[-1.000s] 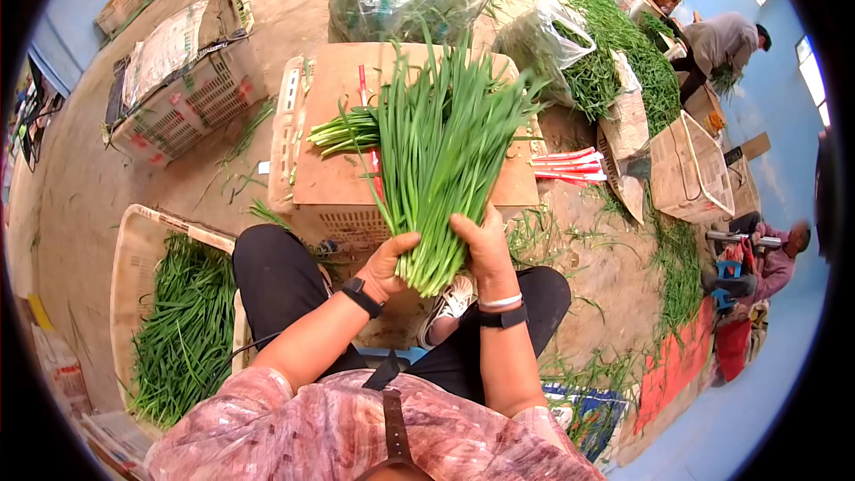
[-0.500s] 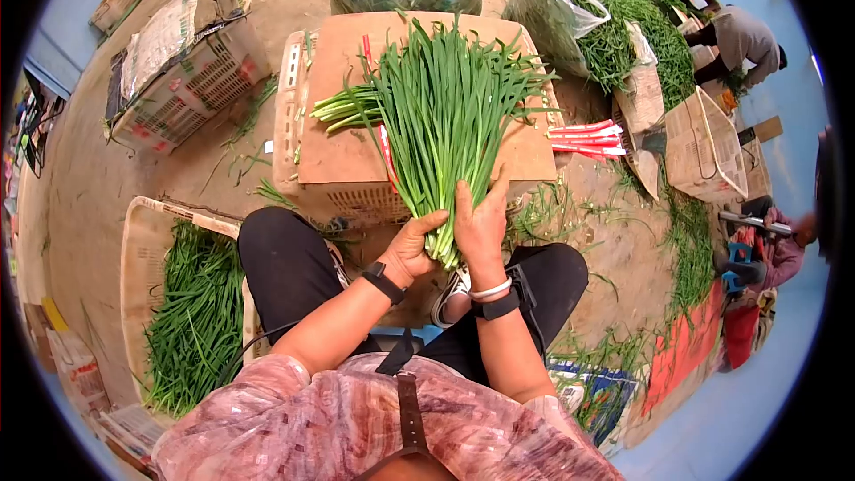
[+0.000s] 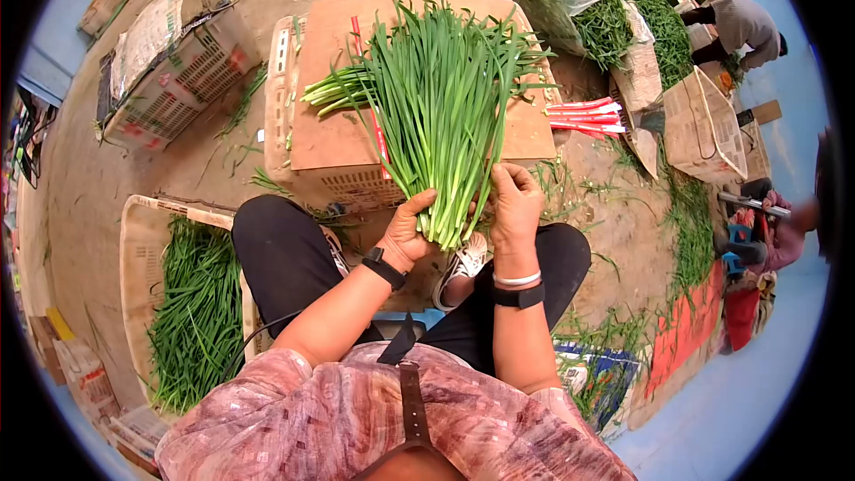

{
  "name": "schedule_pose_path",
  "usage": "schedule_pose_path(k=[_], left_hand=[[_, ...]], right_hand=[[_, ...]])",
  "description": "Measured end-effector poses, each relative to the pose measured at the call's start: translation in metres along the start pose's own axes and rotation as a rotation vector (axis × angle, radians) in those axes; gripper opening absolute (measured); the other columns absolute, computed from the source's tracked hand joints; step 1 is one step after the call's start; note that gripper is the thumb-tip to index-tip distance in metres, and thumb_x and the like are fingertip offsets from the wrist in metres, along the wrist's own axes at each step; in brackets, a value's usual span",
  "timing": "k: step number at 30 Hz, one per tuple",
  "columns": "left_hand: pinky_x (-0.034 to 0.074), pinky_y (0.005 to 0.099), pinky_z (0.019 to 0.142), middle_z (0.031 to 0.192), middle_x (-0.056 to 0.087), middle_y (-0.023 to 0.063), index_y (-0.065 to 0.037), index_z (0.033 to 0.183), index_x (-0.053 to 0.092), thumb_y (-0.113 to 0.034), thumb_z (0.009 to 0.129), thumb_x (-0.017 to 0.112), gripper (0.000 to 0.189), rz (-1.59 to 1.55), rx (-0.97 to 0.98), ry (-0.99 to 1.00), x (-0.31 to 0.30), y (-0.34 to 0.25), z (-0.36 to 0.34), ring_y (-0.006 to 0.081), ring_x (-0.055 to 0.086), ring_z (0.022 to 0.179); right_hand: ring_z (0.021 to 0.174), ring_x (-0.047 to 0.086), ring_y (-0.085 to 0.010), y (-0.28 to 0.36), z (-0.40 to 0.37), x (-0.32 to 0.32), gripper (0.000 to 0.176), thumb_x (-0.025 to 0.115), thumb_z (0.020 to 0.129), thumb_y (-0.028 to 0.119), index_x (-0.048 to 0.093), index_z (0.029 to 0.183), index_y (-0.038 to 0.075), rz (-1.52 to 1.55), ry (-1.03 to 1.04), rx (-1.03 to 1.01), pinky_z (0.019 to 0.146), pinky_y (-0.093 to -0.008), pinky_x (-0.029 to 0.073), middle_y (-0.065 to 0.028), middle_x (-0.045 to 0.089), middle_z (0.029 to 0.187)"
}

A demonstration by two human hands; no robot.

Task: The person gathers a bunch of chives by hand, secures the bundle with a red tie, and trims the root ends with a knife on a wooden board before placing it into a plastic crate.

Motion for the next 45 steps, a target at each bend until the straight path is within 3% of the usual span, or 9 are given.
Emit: schedule_pose_path(k=[7, 13, 17, 20, 25, 32, 35, 42, 45], left_hand=[[0.053, 0.0404, 0.081, 0.103, 0.064, 0.0135, 0.001, 0.112, 0.055, -0.012, 0.078, 0.066, 0.037, -0.017, 0.008, 0.011, -0.007, 0.007, 0.004, 0.0253, 0.064, 0.089], [0.054, 0.0383, 0.08, 0.099, 0.065, 0.0107, -0.001, 0.11, 0.056, -0.008, 0.079, 0.066, 0.033, 0.081, 0.057, -0.05, -0.006, 0.001, 0.008, 0.0226, 0.065, 0.085], [0.053, 0.0399, 0.08, 0.1, 0.064, 0.015, 0.002, 0.111, 0.054, -0.011, 0.08, 0.064, 0.035, 0.082, 0.057, -0.017, -0.006, -0.001, 0.008, 0.0253, 0.064, 0.089], [0.054, 0.0405, 0.078, 0.097, 0.064, 0.0168, 0.004, 0.11, 0.054, -0.012, 0.081, 0.062, 0.034, 0.064, 0.016, -0.028, 0.003, 0.004, 0.01, 0.0275, 0.064, 0.087], [0.055, 0.042, 0.075, 0.097, 0.064, 0.0193, 0.005, 0.112, 0.053, -0.014, 0.084, 0.058, 0.034, 0.046, 0.041, 0.021, 0.003, 0.003, 0.014, 0.0292, 0.064, 0.087], [0.042, 0.0476, 0.097, 0.124, 0.048, 0.0278, 0.006, 0.128, 0.04, -0.018, 0.083, 0.061, 0.055, -0.044, -0.071, 0.155, 0.025, 0.007, 0.009, 0.0391, 0.049, 0.115], [0.046, 0.0507, 0.092, 0.122, 0.05, 0.0287, 0.003, 0.128, 0.041, -0.021, 0.083, 0.062, 0.056, -0.056, -0.047, 0.132, 0.019, 0.007, 0.008, 0.0396, 0.054, 0.109], [0.05, 0.0493, 0.085, 0.117, 0.053, 0.0276, 0.001, 0.128, 0.041, -0.023, 0.082, 0.063, 0.057, -0.092, -0.062, 0.163, 0.004, 0.001, 0.005, 0.0358, 0.059, 0.101], [0.049, 0.0457, 0.089, 0.128, 0.043, 0.0282, 0.004, 0.132, 0.034, -0.027, 0.08, 0.066, 0.069, -0.024, -0.051, 0.207, 0.011, -0.001, 0.004, 0.0358, 0.053, 0.11]], right_hand=[[0.067, 0.05, -0.0078, 0.011, -0.006, 0.012, 0.011, 0.062, 0.083, 0.008, 0.059, 0.082, -0.002, -0.249, -0.194, -0.278, 0.061, -0.0224, 0.043, -0.0011, 0.058, 0.074], [0.073, 0.056, -0.0146, 0.018, -0.003, 0.024, 0.012, 0.062, 0.08, 0.006, 0.057, 0.082, -0.004, -0.765, -0.163, -0.5, 0.063, -0.0266, 0.047, -0.0123, 0.059, 0.097], [0.075, 0.057, -0.0172, 0.016, 0.0, 0.014, 0.01, 0.061, 0.078, 0.004, 0.057, 0.083, -0.004, -0.459, -0.084, -0.418, 0.066, -0.0277, 0.047, -0.013, 0.058, 0.097], [0.075, 0.056, -0.0162, 0.034, -0.012, 0.011, 0.01, 0.061, 0.078, 0.003, 0.056, 0.083, -0.004, -0.658, -0.065, -0.472, 0.065, -0.0274, 0.047, -0.0121, 0.058, 0.093], [0.058, 0.053, -0.0106, 0.049, -0.028, 0.01, 0.007, 0.056, 0.087, 0.004, 0.055, 0.083, -0.001, -0.446, 0.011, -0.354, 0.057, -0.0224, 0.046, -0.0034, 0.057, 0.07], [0.061, 0.063, -0.0144, 0.059, -0.029, 0.004, 0.005, 0.051, 0.089, 0.002, 0.05, 0.086, -0.002, -0.234, 0.106, -0.18, 0.052, -0.0241, 0.052, -0.0129, 0.064, 0.082], [0.059, 0.064, -0.0156, 0.068, -0.018, -0.012, 0.007, 0.05, 0.09, 0.003, 0.05, 0.085, -0.002, -0.215, 0.081, -0.14, 0.046, -0.0208, 0.048, -0.0124, 0.064, 0.08], [0.062, 0.063, -0.0179, 0.125, 0.01, -0.158, 0.014, 0.055, 0.086, 0.006, 0.055, 0.094, -0.005, -0.364, -0.39, -0.243, 0.045, -0.0223, 0.046, -0.0138, 0.063, 0.079], [0.071, 0.065, -0.0181, 0.133, 0.014, -0.219, 0.027, 0.057, 0.085, 0.013, 0.056, 0.105, -0.007, -1.002, -0.608, -0.302, 0.052, -0.0229, 0.047, -0.0141, 0.064, 0.091]])
Point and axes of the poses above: each hand's wrist, its own z-axis towards the middle knuckle, its own x-axis out of the palm, y = z × x, the point moved 7 cm from there along z, towards the middle knuckle
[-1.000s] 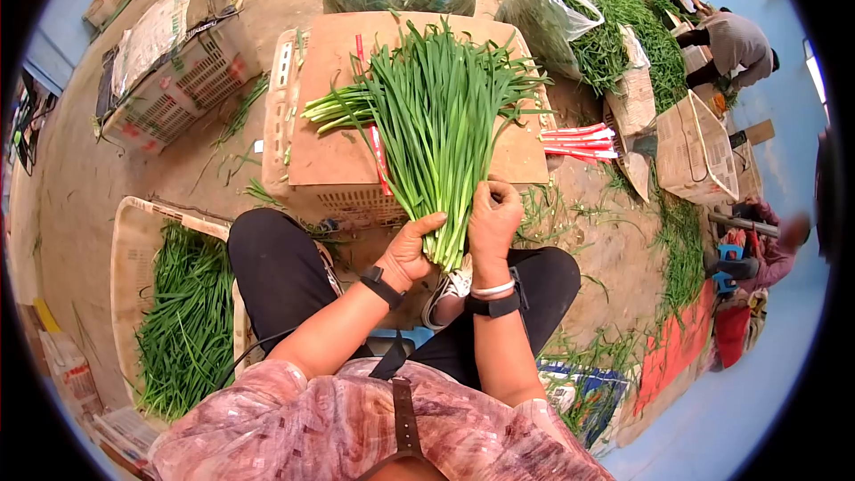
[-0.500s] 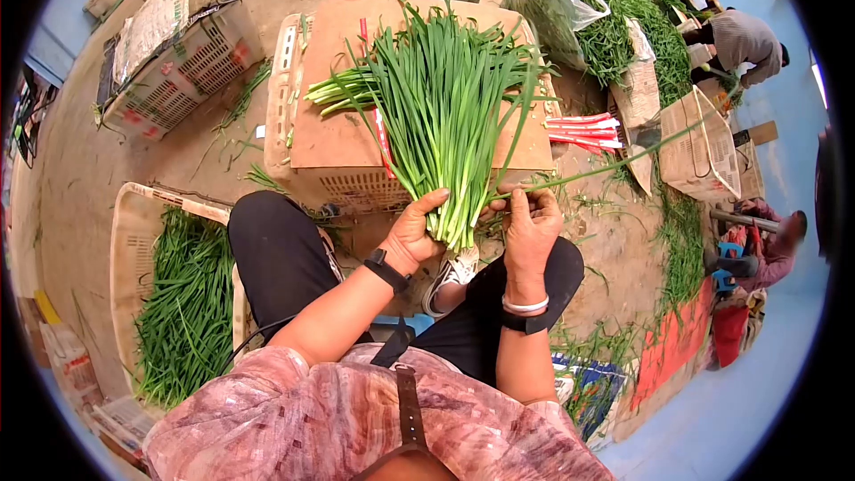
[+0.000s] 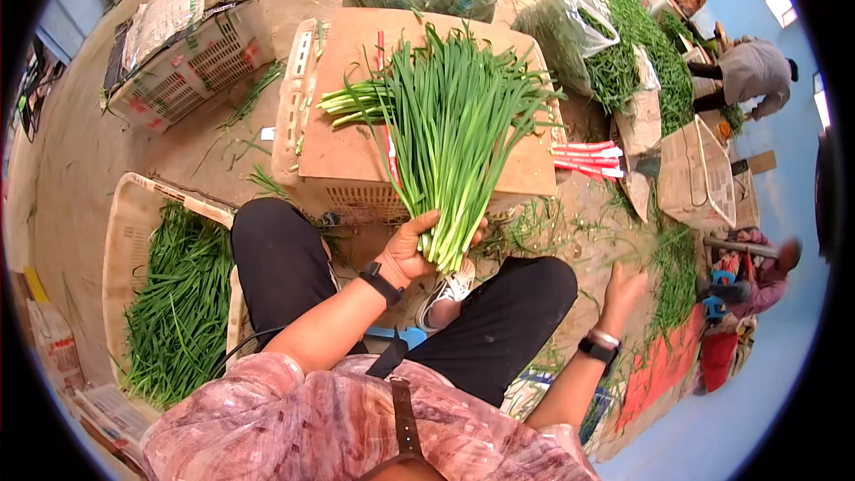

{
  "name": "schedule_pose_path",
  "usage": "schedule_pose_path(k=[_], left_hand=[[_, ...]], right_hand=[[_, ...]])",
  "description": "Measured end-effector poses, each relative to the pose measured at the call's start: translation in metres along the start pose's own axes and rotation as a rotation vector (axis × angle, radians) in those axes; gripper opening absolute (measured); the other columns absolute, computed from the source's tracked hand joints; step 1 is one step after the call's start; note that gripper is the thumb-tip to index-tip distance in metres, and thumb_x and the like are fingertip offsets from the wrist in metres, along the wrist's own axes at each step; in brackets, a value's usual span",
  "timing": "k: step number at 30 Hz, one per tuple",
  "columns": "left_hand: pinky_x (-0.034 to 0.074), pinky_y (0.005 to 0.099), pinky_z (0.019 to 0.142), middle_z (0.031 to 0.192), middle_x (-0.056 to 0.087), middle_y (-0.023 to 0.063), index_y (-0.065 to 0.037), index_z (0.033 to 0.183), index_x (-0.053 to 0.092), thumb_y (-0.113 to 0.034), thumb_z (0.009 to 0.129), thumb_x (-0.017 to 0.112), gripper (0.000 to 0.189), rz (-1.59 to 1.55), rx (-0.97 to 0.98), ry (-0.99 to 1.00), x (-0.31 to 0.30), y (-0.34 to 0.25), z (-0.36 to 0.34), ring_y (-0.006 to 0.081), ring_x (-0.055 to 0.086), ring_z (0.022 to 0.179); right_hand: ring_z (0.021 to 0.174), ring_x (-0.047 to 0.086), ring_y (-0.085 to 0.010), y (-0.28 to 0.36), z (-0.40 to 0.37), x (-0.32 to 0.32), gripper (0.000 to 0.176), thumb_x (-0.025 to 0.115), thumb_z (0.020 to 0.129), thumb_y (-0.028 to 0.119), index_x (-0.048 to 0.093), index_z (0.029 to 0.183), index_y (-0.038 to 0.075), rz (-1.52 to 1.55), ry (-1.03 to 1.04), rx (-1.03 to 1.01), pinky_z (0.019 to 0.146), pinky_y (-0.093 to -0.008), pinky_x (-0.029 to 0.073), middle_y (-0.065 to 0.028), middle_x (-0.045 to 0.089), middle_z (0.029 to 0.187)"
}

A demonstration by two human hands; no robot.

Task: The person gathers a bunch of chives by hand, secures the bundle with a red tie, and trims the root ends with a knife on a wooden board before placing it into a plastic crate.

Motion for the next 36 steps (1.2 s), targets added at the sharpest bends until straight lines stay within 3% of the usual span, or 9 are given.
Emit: schedule_pose_path(k=[2, 4, 8, 11, 14, 18, 26, 34, 36], left_hand=[[0.046, 0.0471, 0.091, 0.126, 0.049, 0.0222, 0.001, 0.131, 0.038, -0.026, 0.08, 0.067, 0.064, 0.04, -0.033, 0.015, 0.004, 0.001, 0.0, 0.0329, 0.053, 0.113], [0.045, 0.0478, 0.093, 0.125, 0.049, 0.0222, 0.001, 0.131, 0.038, -0.025, 0.079, 0.067, 0.065, 0.05, -0.048, -0.021, 0.005, 0.005, 0.001, 0.0333, 0.052, 0.114], [0.045, 0.047, 0.093, 0.122, 0.052, 0.0211, 0.003, 0.129, 0.04, -0.018, 0.08, 0.065, 0.059, 0.072, -0.016, -0.106, -0.001, 0.006, -0.002, 0.0341, 0.053, 0.112], [0.047, 0.0435, 0.092, 0.115, 0.058, 0.0183, 0.003, 0.122, 0.047, -0.013, 0.08, 0.063, 0.048, 0.064, 0.043, -0.198, -0.019, 0.0, -0.01, 0.0304, 0.058, 0.105], [0.048, 0.0414, 0.091, 0.109, 0.061, 0.016, 0.003, 0.116, 0.052, -0.011, 0.08, 0.062, 0.04, 0.044, 0.037, -0.234, -0.041, -0.004, -0.013, 0.0276, 0.061, 0.099], [0.049, 0.0422, 0.089, 0.106, 0.062, 0.0165, 0.004, 0.115, 0.053, -0.01, 0.08, 0.062, 0.039, 0.004, 0.013, -0.197, -0.027, 0.001, -0.01, 0.0283, 0.063, 0.095], [0.051, 0.0427, 0.086, 0.104, 0.063, 0.0132, -0.001, 0.111, 0.055, -0.011, 0.077, 0.069, 0.037, -0.041, 0.062, -0.223, -0.043, 0.003, -0.008, 0.0268, 0.063, 0.094], [0.052, 0.0429, 0.085, 0.099, 0.064, 0.0132, 0.001, 0.108, 0.056, -0.005, 0.076, 0.065, 0.034, 0.067, 0.027, -0.292, -0.043, 0.003, -0.008, 0.0262, 0.064, 0.09], [0.051, 0.0432, 0.085, 0.099, 0.064, 0.0139, 0.001, 0.107, 0.056, -0.006, 0.076, 0.065, 0.033, 0.039, 0.024, -0.268, -0.046, 0.003, -0.007, 0.0268, 0.064, 0.089]], right_hand=[[0.075, 0.065, -0.019, 0.05, -0.021, -0.006, 0.036, 0.058, 0.085, 0.015, 0.053, 0.113, -0.008, -0.35, 0.027, -0.294, 0.057, -0.0245, 0.049, -0.0155, 0.063, 0.095], [0.08, 0.065, -0.0206, 0.112, -0.06, 0.039, 0.043, 0.059, 0.085, 0.018, 0.05, 0.117, -0.009, 0.26, 0.458, -0.071, 0.069, -0.0271, 0.05, -0.0175, 0.062, 0.098], [0.097, 0.06, -0.0242, 0.16, -0.124, 0.141, 0.064, 0.062, 0.085, 0.024, 0.032, 0.131, -0.011, 0.262, 0.727, -0.192, 0.081, -0.0312, 0.047, -0.0206, 0.059, 0.108], [0.094, 0.059, -0.0325, 0.214, -0.154, 0.128, 0.058, 0.061, 0.083, 0.016, 0.036, 0.13, -0.005, -0.065, 0.17, -0.747, 0.081, -0.0336, 0.047, -0.0248, 0.055, 0.115], [0.094, 0.057, -0.0391, 0.237, -0.153, 0.127, 0.042, 0.062, 0.079, 0.016, 0.053, 0.117, 0.001, 0.232, 0.258, -0.764, 0.081, -0.0403, 0.047, -0.0269, 0.058, 0.103], [0.076, 0.061, -0.0362, 0.244, -0.149, 0.184, 0.012, 0.06, 0.078, 0.01, 0.064, 0.083, 0.001, 0.162, 0.594, -0.736, 0.068, -0.0425, 0.049, -0.0209, 0.062, 0.073], [0.075, 0.06, -0.037, 0.225, -0.153, 0.214, 0.025, 0.067, 0.076, 0.025, 0.055, 0.086, 0.005, -0.398, 0.511, -0.68, 0.064, -0.0449, 0.049, -0.0154, 0.061, 0.08], [0.076, 0.061, -0.0372, 0.203, -0.143, 0.224, 0.025, 0.066, 0.077, 0.027, 0.061, 0.088, 0.005, -0.238, 0.562, -0.6, 0.068, -0.0448, 0.049, -0.0161, 0.061, 0.088], [0.073, 0.062, -0.0343, 0.206, -0.139, 0.217, 0.023, 0.065, 0.076, 0.023, 0.064, 0.084, 0.002, -0.211, 0.557, -0.572, 0.066, -0.0415, 0.049, -0.0161, 0.063, 0.078]])
Point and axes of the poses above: each hand's wrist, its own z-axis towards the middle knuckle, its own x-axis out of the palm, y = z × x, the point moved 7 cm from there along z, towards the middle knuckle
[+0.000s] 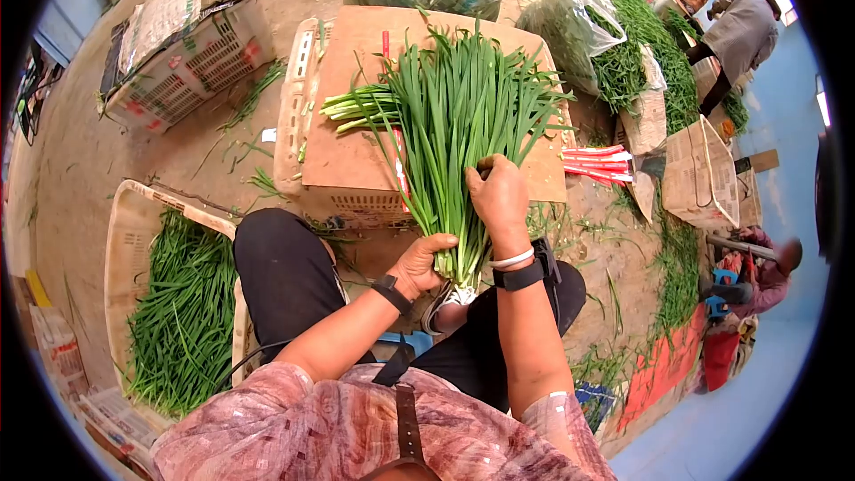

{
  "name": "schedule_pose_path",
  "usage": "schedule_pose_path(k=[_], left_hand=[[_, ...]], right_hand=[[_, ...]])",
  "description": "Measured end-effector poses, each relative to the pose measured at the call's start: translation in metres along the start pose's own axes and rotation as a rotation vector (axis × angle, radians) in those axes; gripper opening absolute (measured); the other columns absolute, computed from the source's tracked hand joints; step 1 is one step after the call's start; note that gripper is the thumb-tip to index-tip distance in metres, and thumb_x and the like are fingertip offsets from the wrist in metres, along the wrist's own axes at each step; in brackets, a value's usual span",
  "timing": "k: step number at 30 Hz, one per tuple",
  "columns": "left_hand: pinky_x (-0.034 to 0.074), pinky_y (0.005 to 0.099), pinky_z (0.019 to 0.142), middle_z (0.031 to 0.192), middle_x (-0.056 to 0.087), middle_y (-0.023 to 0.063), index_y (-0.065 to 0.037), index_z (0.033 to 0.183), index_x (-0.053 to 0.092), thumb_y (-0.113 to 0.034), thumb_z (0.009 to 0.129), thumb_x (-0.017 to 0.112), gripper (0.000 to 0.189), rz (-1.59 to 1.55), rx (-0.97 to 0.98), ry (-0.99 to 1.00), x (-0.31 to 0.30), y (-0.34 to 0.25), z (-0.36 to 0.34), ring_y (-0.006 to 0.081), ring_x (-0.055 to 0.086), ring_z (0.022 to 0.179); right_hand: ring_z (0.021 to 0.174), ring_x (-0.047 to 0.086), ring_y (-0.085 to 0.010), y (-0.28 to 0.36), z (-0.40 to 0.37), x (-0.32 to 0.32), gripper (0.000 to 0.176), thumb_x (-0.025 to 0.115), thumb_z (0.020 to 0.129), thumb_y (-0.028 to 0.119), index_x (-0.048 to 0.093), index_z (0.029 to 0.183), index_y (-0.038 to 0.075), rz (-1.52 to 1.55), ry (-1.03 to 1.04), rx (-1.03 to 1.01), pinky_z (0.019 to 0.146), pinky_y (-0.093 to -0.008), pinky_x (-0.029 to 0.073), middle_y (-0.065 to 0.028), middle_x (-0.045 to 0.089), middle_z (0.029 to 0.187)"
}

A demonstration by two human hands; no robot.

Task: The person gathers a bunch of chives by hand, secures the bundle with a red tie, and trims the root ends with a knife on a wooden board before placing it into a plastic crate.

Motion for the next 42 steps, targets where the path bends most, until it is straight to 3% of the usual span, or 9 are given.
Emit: schedule_pose_path(k=[14, 20, 23, 25, 31, 33, 35, 38, 42], left_hand=[[0.047, 0.0453, 0.092, 0.109, 0.061, 0.0166, 0.003, 0.114, 0.053, -0.009, 0.078, 0.064, 0.039, -0.105, 0.01, 0.085, -0.001, 0.002, 0.001, 0.03, 0.061, 0.099], [0.04, 0.0439, 0.098, 0.113, 0.061, 0.0089, -0.007, 0.116, 0.056, -0.028, 0.069, 0.079, 0.056, -0.024, 0.057, 0.061, 0.001, 0.002, 0.0, 0.026, 0.056, 0.106], [0.046, 0.0414, 0.093, 0.108, 0.062, 0.0094, -0.004, 0.113, 0.055, -0.021, 0.073, 0.076, 0.048, -0.1, 0.075, 0.095, -0.004, 0.005, 0.002, 0.024, 0.059, 0.1], [0.048, 0.041, 0.09, 0.103, 0.064, 0.0099, -0.003, 0.108, 0.057, -0.012, 0.077, 0.072, 0.036, -0.059, 0.056, 0.039, -0.008, 0.005, 0.001, 0.0242, 0.061, 0.097], [0.049, 0.0423, 0.089, 0.102, 0.064, 0.0125, 0.001, 0.108, 0.056, -0.005, 0.078, 0.065, 0.032, -0.004, 0.032, 0.022, 0.0, 0.004, 0.0, 0.0256, 0.063, 0.093], [0.05, 0.0419, 0.089, 0.102, 0.064, 0.0135, 0.002, 0.11, 0.055, -0.007, 0.076, 0.065, 0.037, 0.007, 0.036, 0.018, 0.003, 0.004, -0.001, 0.0259, 0.063, 0.092], [0.05, 0.0416, 0.088, 0.102, 0.064, 0.0142, 0.003, 0.111, 0.054, -0.008, 0.075, 0.066, 0.039, 0.007, 0.006, 0.007, 0.003, 0.004, -0.001, 0.0259, 0.063, 0.091], [0.051, 0.0421, 0.086, 0.102, 0.063, 0.0141, 0.002, 0.112, 0.053, -0.009, 0.075, 0.065, 0.041, 0.06, 0.03, 0.019, 0.008, 0.002, -0.001, 0.0262, 0.063, 0.09], [0.049, 0.044, 0.089, 0.107, 0.061, 0.0168, 0.004, 0.115, 0.051, -0.011, 0.076, 0.063, 0.043, 0.107, 0.057, 0.004, -0.003, 0.0, 0.002, 0.0288, 0.061, 0.095]], right_hand=[[0.068, 0.063, -0.0334, -0.027, 0.004, 0.0, 0.017, 0.057, 0.07, 0.011, 0.063, 0.078, -0.003, 0.344, -0.029, 0.219, 0.066, -0.0389, 0.05, -0.0199, 0.063, 0.069], [0.071, 0.062, -0.034, 0.013, -0.013, -0.025, 0.014, 0.057, 0.074, 0.013, 0.06, 0.082, 0.001, 0.258, -0.153, 0.039, 0.066, -0.0411, 0.05, -0.0176, 0.063, 0.075], [0.074, 0.061, -0.0358, 0.035, -0.018, -0.013, 0.011, 0.056, 0.077, 0.015, 0.059, 0.082, 0.006, 0.112, -0.056, -0.032, 0.067, -0.0437, 0.049, -0.0164, 0.062, 0.081], [0.069, 0.061, -0.0357, 0.037, -0.02, -0.005, 0.01, 0.058, 0.075, 0.013, 0.06, 0.077, 0.003, 0.119, -0.074, -0.055, 0.063, -0.042, 0.049, -0.017, 0.062, 0.072], [0.058, 0.061, -0.0248, 0.026, -0.017, -0.001, 0.012, 0.057, 0.079, 0.009, 0.061, 0.085, 0.0, 0.303, -0.013, -0.201, 0.056, -0.0351, 0.049, -0.0135, 0.062, 0.067], [0.049, 0.057, -0.0127, 0.0, -0.006, 0.008, 0.015, 0.054, 0.082, 0.007, 0.062, 0.082, -0.005, 0.717, 0.185, 0.101, 0.046, -0.0273, 0.045, -0.007, 0.06, 0.063], [0.049, 0.058, -0.0131, -0.011, 0.009, -0.006, 0.018, 0.055, 0.082, 0.01, 0.063, 0.078, -0.006, 0.636, 0.061, 0.156, 0.046, -0.028, 0.045, -0.0094, 0.06, 0.059], [0.064, 0.062, -0.038, -0.014, 0.028, 0.002, 0.022, 0.061, 0.074, 0.016, 0.063, 0.069, -0.005, 0.264, 0.127, 0.059, 0.061, -0.0417, 0.05, -0.0266, 0.06, 0.069], [0.069, 0.061, -0.0412, -0.009, 0.037, 0.01, 0.025, 0.063, 0.071, 0.019, 0.062, 0.066, -0.006, 0.062, 0.158, -0.005, 0.063, -0.0436, 0.049, -0.0283, 0.058, 0.068]])
Point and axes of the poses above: each hand's wrist, its own z-axis towards the middle knuckle, its own x-axis out of the palm, y = z × x, the point moved 7 cm from there along z, towards the middle knuckle
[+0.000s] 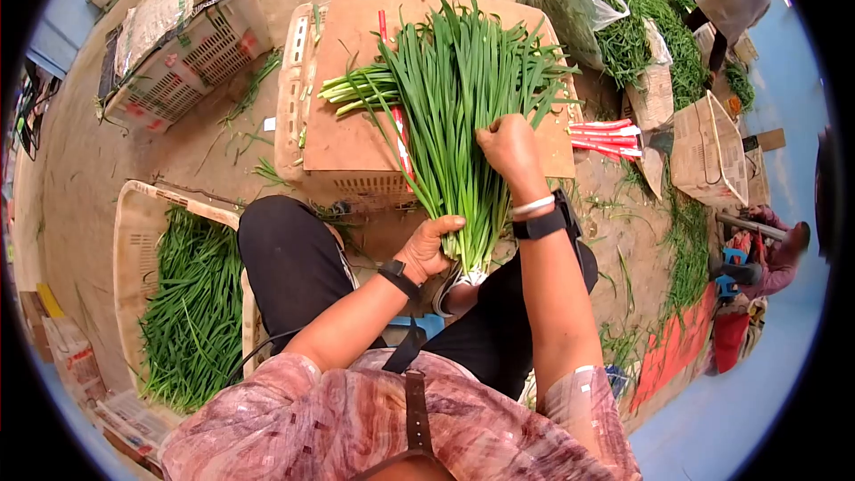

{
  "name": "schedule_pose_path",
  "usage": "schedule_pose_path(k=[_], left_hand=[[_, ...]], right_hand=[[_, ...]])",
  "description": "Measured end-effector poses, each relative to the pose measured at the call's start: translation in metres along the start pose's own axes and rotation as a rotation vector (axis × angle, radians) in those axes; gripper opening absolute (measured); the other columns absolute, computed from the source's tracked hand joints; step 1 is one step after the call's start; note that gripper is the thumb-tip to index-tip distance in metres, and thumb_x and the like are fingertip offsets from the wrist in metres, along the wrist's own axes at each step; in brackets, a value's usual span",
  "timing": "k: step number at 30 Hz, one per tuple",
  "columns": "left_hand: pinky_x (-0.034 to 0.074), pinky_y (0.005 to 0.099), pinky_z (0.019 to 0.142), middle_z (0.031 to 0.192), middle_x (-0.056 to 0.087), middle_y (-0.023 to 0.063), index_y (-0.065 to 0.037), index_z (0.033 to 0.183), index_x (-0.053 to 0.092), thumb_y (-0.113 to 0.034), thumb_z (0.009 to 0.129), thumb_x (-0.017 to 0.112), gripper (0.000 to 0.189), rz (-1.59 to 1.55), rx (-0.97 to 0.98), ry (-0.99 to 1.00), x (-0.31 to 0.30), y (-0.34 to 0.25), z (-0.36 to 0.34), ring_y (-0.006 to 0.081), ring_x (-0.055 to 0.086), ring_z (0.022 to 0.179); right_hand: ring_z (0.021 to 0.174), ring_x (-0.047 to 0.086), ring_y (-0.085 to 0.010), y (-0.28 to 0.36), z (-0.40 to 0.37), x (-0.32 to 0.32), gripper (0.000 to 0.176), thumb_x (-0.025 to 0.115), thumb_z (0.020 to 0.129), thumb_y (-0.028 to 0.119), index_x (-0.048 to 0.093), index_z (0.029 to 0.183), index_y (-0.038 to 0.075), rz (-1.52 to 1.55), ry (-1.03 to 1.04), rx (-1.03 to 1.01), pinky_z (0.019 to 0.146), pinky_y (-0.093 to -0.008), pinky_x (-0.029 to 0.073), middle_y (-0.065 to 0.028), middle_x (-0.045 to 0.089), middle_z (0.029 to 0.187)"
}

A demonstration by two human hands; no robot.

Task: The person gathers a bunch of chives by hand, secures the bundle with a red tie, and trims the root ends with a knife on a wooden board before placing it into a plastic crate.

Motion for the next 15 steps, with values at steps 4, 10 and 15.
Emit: schedule_pose_path(k=[4, 10, 15], left_hand=[[0.048, 0.0437, 0.09, 0.107, 0.061, 0.0172, 0.005, 0.115, 0.051, -0.011, 0.077, 0.062, 0.043, 0.007, 0.009, -0.003, 0.0, -0.001, -0.003, 0.0287, 0.061, 0.096], [0.049, 0.0426, 0.089, 0.106, 0.062, 0.0151, 0.003, 0.115, 0.051, -0.012, 0.078, 0.066, 0.042, -0.032, 0.072, -0.006, 0.017, -0.007, -0.009, 0.0276, 0.062, 0.095], [0.053, 0.0378, 0.082, 0.103, 0.064, 0.0104, 0.0, 0.114, 0.055, -0.014, 0.078, 0.071, 0.041, -0.019, 0.084, -0.042, 0.026, -0.006, -0.004, 0.0222, 0.063, 0.09]], right_hand=[[0.053, 0.059, -0.0252, -0.019, 0.008, 0.008, 0.021, 0.06, 0.071, 0.014, 0.058, 0.063, -0.005, 0.242, 0.093, 0.106, 0.053, -0.0368, 0.047, -0.0177, 0.058, 0.058], [0.054, 0.056, -0.011, -0.001, -0.031, -0.036, 0.008, 0.054, 0.082, 0.006, 0.052, 0.075, 0.002, 0.816, 0.058, 0.025, 0.046, -0.0226, 0.041, -0.0067, 0.06, 0.068], [0.062, 0.06, -0.0118, 0.028, -0.065, -0.052, 0.008, 0.053, 0.084, 0.002, 0.048, 0.079, 0.0, 0.83, 0.018, -0.08, 0.055, -0.0223, 0.046, -0.0087, 0.062, 0.071]])
Point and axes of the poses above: each hand's wrist, its own z-axis towards the middle knuckle, its own x-axis out of the palm, y = z × x, the point moved 7 cm from there along z, towards the middle knuckle
